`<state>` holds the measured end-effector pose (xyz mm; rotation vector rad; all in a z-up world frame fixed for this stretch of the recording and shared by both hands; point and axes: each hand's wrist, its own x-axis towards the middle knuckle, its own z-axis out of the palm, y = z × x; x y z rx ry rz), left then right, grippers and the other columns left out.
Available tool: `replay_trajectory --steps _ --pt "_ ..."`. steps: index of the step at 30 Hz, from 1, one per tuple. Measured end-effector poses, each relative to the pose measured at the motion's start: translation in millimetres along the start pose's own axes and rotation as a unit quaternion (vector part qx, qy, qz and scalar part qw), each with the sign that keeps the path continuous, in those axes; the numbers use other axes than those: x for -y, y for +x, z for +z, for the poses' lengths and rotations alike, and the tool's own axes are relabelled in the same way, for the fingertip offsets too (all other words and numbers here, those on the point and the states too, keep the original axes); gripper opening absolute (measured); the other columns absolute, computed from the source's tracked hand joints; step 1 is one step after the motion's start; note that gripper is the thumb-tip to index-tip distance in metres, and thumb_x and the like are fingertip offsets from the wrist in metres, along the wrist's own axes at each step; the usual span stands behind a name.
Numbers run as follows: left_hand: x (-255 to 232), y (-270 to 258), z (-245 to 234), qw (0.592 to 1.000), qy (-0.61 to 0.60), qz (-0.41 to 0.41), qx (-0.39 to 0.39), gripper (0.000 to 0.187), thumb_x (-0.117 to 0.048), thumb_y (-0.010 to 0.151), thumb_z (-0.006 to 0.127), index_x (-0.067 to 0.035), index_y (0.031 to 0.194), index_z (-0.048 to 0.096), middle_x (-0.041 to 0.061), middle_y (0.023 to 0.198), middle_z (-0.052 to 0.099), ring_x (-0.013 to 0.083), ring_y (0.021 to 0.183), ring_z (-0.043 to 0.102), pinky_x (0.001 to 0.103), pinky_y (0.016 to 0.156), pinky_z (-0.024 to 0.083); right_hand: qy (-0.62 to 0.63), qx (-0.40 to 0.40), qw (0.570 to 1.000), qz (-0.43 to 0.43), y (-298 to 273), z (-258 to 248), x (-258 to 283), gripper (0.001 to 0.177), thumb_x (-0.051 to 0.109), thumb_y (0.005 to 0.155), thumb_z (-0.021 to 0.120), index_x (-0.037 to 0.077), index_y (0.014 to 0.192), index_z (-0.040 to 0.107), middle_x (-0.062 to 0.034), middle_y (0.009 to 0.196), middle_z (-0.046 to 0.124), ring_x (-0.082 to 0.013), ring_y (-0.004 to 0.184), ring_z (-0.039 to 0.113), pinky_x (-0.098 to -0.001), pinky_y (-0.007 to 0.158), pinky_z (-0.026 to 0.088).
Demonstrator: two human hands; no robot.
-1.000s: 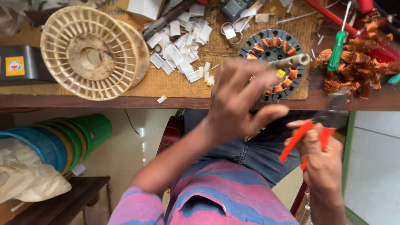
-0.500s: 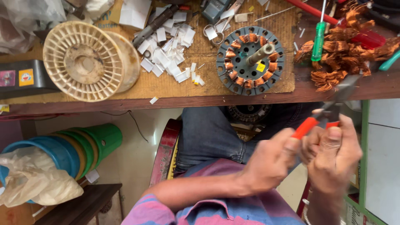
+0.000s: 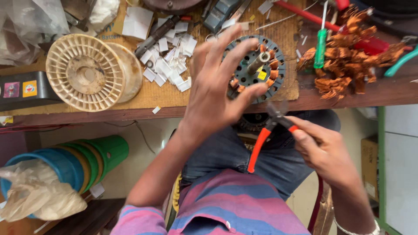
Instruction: The person uses pliers to trim and adjust copper windings on a motor stator, rotating the stator to access different slots. They then use a screwdriver to further adjust the windings while seated at a cluttered workbench.
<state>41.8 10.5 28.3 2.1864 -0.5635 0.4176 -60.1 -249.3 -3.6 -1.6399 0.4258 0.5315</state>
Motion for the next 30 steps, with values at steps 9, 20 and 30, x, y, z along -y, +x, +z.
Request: replay_trajectory --steps 9,20,30 --pt "58.0 26.2 72.4 0.992 0.098 -0.001 0.079 0.068 -0.066 0.099 0.059 -0.01 0.137 0.062 0.011 0.136 0.063 0.0302 0.121 0.059 0.046 0.103 0.043 -0.228 0.032 0.972 -0.042 28.7 -4.8 32.2 0.038 0.018 0.099 0.059 0.01 0.135 0.068 0.0001 0.069 0.054 -0.0082 0.063 0.047 -0.0269 0.057 0.045" --pt "65.2 32.0 61.0 0.995 0.037 0.047 0.083 0.033 -0.036 0.106 0.063 -0.012 0.128 0.064 0.006 0.122 0.066 0.0253 0.108 0.062 0.042 0.097 0.047 -0.556 -0.039 0.793 -0.244 -5.7 36.0 83.2 0.038 0.012 0.096 0.066 0.009 0.133 0.071 -0.0182 0.097 0.074 -0.0371 0.083 0.07 -0.0442 0.071 0.053" --pt "47.0 41.4 43.5 0.992 0.083 0.095 -0.029 0.058 -0.054 0.096 0.063 -0.005 0.125 0.064 0.013 0.114 0.069 0.0305 0.102 0.062 0.044 0.078 0.047 -0.197 0.005 0.978 -0.069 14.6 20.9 57.1 0.042 0.02 0.103 0.062 0.008 0.142 0.067 -0.0094 0.077 0.066 -0.0164 0.061 0.052 -0.0296 0.054 0.044"
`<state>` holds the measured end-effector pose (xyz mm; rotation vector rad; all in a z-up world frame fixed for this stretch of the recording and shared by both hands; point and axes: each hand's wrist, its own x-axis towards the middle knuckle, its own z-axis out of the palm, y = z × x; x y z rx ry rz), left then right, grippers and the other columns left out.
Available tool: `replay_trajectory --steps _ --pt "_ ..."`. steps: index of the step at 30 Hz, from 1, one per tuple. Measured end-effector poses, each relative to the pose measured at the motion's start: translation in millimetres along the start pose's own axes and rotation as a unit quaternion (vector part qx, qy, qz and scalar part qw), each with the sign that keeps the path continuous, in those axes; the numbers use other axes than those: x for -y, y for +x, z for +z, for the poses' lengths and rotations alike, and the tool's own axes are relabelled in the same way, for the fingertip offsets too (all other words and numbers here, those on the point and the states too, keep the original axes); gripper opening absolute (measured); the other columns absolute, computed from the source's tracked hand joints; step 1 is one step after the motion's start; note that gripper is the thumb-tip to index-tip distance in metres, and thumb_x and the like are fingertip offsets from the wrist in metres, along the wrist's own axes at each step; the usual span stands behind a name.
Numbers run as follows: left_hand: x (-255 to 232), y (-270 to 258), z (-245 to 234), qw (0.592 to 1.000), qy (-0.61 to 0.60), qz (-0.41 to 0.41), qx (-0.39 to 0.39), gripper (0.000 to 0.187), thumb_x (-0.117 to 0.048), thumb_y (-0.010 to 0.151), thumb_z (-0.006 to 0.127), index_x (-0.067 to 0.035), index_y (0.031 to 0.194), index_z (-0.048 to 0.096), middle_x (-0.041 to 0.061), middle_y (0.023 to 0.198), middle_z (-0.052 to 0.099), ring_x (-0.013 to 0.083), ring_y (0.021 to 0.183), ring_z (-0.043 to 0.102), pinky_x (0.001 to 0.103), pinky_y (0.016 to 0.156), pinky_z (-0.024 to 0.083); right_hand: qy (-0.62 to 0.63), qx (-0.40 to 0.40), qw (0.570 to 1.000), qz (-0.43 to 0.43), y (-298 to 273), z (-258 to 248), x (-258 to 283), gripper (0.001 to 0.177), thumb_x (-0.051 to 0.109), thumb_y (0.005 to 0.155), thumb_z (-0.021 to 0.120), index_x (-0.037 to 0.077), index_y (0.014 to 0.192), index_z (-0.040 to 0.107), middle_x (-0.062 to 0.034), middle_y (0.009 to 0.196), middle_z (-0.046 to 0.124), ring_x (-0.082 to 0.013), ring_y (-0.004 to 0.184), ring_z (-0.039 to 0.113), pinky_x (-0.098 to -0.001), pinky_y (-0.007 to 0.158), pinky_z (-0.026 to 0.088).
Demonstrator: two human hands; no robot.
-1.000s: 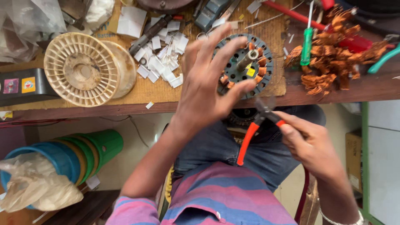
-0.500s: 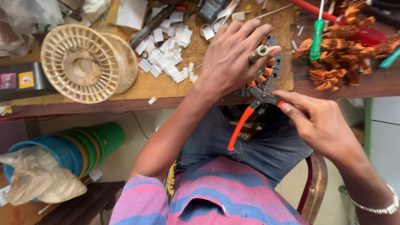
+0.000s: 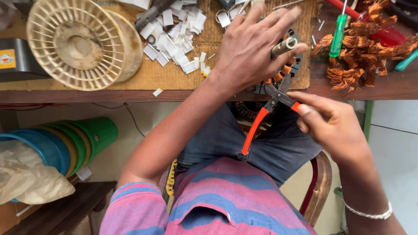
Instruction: The person uses pliers to trim and adjust copper windings on a motor stator, rotating the stator to access different slots. They then use a screwdriver to further adjust the windings while seated at a cluttered workbench.
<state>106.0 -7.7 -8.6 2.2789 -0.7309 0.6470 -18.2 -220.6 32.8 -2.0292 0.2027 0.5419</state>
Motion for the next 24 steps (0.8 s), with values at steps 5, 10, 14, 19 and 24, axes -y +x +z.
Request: replay_trajectory --steps 5,10,14,19,24 --pt "-24.4 -16.2 -45.4 0.996 -0.008 -0.069 -0.052 0.058 -0.06 0.09 0.07 -0.004 0.104 0.068 0.012 0.097 0.069 0.0306 0.091 0.065 0.044 0.074 0.052 0.476 0.159 0.864 0.04 -3.0 -13.1 -36.2 0.07 0.018 0.1 0.063 -0.008 0.16 0.039 -0.0135 0.108 0.068 -0.0156 0.092 0.059 -0.0297 0.082 0.05" --pt "-71.1 -87.5 -69.0 0.936 -0.005 -0.268 0.23 0.045 -0.048 0.097 0.066 -0.007 0.078 0.065 0.016 0.068 0.068 0.0368 0.059 0.068 0.05 0.05 0.049 0.316 0.107 0.941 0.048 -7.2 -16.0 -43.6 0.073 0.017 0.093 0.061 -0.002 0.16 0.04 -0.0143 0.118 0.07 -0.0162 0.107 0.06 -0.0314 0.088 0.047" --pt "-111.7 -139.1 -67.2 0.893 -0.091 -0.276 0.345 0.029 -0.031 0.102 0.057 -0.006 0.091 0.064 0.014 0.063 0.067 0.0349 0.057 0.068 0.048 0.046 0.049 0.129 0.077 0.989 0.008 -1.1 -7.0 -39.4 0.06 0.017 0.095 0.062 -0.005 0.15 0.053 -0.0187 0.116 0.074 -0.0171 0.109 0.066 -0.0314 0.095 0.049" --pt "-138.7 -153.7 -52.3 0.926 -0.162 -0.191 0.283 0.017 -0.014 0.098 0.059 0.003 0.099 0.058 0.014 0.066 0.066 0.0303 0.061 0.069 0.042 0.051 0.05 0.197 0.061 0.977 0.059 -0.8 4.0 -30.1 0.057 0.02 0.095 0.061 -0.006 0.146 0.054 -0.0218 0.124 0.069 -0.0257 0.113 0.066 -0.0418 0.098 0.055" --pt "-139.9 -148.9 -38.1 0.943 -0.129 -0.156 0.265 0.021 -0.015 0.102 0.058 0.002 0.089 0.059 0.014 0.064 0.064 0.0296 0.064 0.068 0.041 0.057 0.051 0.314 0.177 0.907 0.216 4.9 4.5 -23.2 0.065 0.032 0.091 0.057 -0.003 0.146 0.051 -0.0236 0.141 0.063 -0.0313 0.13 0.061 -0.051 0.102 0.051"
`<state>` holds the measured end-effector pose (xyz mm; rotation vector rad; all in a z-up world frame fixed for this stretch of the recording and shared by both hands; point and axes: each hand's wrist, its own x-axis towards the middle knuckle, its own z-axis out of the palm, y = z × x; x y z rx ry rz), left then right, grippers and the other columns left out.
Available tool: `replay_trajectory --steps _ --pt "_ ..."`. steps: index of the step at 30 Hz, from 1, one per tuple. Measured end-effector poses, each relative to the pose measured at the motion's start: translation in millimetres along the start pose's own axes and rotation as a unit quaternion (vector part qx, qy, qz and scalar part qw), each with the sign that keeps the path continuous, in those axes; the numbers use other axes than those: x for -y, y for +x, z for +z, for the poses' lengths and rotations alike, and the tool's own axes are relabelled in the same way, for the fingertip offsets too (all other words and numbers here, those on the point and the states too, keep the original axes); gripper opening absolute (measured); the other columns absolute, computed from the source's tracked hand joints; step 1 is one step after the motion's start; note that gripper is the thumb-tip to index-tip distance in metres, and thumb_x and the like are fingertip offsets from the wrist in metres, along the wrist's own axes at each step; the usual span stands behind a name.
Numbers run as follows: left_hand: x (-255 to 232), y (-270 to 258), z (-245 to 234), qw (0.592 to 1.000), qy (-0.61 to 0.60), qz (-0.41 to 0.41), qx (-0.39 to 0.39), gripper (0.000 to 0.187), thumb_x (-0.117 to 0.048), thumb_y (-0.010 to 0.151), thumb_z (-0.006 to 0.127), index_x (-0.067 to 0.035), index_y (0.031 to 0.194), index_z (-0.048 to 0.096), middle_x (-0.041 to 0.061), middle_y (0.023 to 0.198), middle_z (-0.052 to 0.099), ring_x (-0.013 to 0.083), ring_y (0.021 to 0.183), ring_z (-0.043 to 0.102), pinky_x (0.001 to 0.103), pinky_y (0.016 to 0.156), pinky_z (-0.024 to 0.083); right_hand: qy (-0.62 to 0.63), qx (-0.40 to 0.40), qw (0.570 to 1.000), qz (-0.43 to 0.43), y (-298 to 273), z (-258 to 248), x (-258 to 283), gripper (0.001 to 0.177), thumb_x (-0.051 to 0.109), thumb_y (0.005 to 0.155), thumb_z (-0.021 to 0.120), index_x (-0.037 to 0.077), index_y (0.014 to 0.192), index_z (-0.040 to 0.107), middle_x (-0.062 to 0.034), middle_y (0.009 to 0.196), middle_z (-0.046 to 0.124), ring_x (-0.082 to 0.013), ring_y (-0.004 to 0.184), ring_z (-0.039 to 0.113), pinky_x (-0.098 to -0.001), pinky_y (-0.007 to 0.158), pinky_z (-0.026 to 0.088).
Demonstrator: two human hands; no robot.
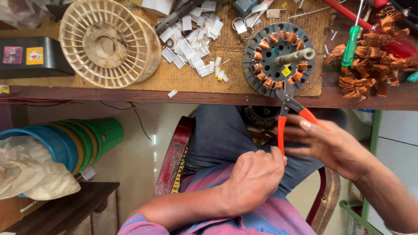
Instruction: The person uses pliers to trim and adjust copper windings on a motor stator, rotating the stator to access different slots. They then use a screwdriver to further adjust the windings while seated at a cluttered workbench.
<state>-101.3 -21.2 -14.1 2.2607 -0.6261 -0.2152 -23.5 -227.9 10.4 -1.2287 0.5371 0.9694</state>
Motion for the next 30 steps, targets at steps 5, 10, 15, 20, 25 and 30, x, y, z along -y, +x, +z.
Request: replay_trajectory --steps 5,10,15,20,25,30 --pt "-2.2 2.8 -15.1 0.995 0.098 0.029 -0.02 0.02 -0.016 0.08 0.064 0.001 0.089 0.064 0.011 0.069 0.065 0.0245 0.067 0.068 0.037 0.059 0.049 0.043 0.08 0.991 0.095 4.5 -9.9 -11.6 0.072 0.044 0.092 0.052 -0.007 0.143 0.051 -0.0255 0.138 0.061 -0.034 0.13 0.062 -0.0483 0.108 0.045" --pt "5.6 23.5 -75.1 0.997 -0.037 -0.036 -0.053 0.028 -0.039 0.103 0.067 -0.012 0.102 0.071 0.009 0.076 0.068 0.0257 0.07 0.068 0.041 0.066 0.051 0.099 0.088 0.99 0.049 5.1 -12.9 -36.5 0.06 0.036 0.099 0.057 -0.013 0.134 0.05 -0.0251 0.128 0.062 -0.0351 0.117 0.061 -0.0561 0.097 0.049" --pt "48.9 99.1 -102.3 0.954 0.035 0.09 -0.284 0.081 -0.072 0.093 0.059 -0.021 0.151 0.037 0.006 0.147 0.057 0.0257 0.141 0.052 0.041 0.104 0.042 0.161 0.114 0.98 0.027 5.4 11.1 -47.2 0.046 0.031 0.1 0.06 -0.007 0.124 0.054 -0.0166 0.102 0.059 -0.0275 0.097 0.058 -0.0467 0.084 0.049" --pt "97.1 177.5 -58.0 0.96 0.137 0.147 -0.196 0.091 -0.087 0.093 0.044 -0.025 0.158 0.026 0.004 0.144 0.062 0.0264 0.14 0.053 0.054 0.112 0.037 0.266 0.183 0.946 0.021 -0.9 31.9 -45.0 0.03 0.024 0.097 0.06 0.003 0.117 0.052 -0.0045 0.089 0.047 -0.0171 0.079 0.047 -0.0368 0.07 0.043" --pt "106.8 180.5 -34.8 0.975 0.126 0.111 -0.145 0.085 -0.083 0.093 0.042 -0.026 0.155 0.033 0.002 0.135 0.068 0.022 0.133 0.061 0.043 0.099 0.045 0.294 0.119 0.948 -0.019 10.6 19.5 -41.3 0.014 0.018 0.107 0.056 0.008 0.115 0.049 -0.0002 0.08 0.038 -0.0127 0.068 0.037 -0.0297 0.058 0.033" --pt "100.0 170.1 -52.1 0.97 0.094 0.123 -0.188 0.081 -0.086 0.086 0.047 -0.018 0.126 0.064 0.004 0.126 0.07 0.0254 0.112 0.065 0.044 0.096 0.05 0.227 0.083 0.969 -0.047 6.4 10.9 -30.2 0.025 0.02 0.105 0.055 0.003 0.122 0.051 -0.0029 0.082 0.041 -0.0119 0.064 0.037 -0.0288 0.054 0.035"
